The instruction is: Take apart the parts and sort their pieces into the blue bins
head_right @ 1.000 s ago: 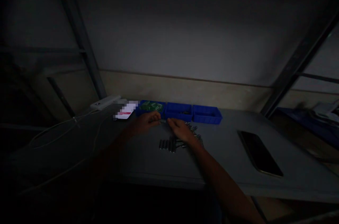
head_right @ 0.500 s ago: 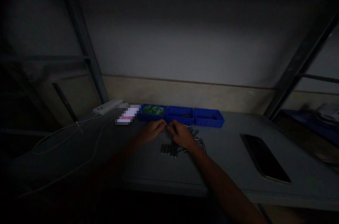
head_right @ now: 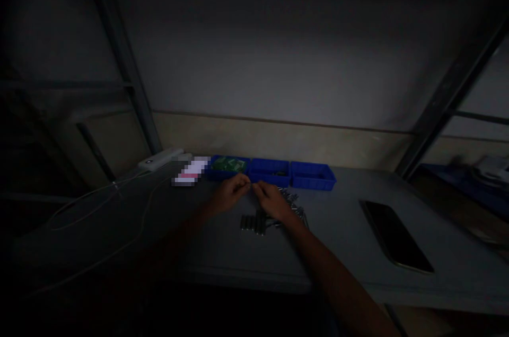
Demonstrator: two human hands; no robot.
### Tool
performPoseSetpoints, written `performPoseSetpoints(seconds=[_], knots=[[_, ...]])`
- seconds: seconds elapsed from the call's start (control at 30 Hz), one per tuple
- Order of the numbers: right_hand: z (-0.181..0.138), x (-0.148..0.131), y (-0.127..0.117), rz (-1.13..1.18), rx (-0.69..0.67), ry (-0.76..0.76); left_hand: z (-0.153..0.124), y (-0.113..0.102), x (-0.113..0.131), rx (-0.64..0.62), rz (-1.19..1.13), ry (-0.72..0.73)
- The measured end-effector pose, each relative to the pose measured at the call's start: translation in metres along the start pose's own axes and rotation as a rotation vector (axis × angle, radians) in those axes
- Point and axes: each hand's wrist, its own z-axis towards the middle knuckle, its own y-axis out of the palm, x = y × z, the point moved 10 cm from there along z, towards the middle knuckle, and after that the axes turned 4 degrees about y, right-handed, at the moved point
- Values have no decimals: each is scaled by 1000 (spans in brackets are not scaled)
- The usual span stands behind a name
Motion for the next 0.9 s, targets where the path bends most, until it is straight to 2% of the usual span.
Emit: performPoseSetpoints(seconds=[0.43, 0.9], knots=[[-1, -5, -4, -85, 48, -62, -2, 3, -12, -19, 122, -97], [-1, -1, 1, 36, -13, 3, -1, -6, 2, 44, -69, 1]])
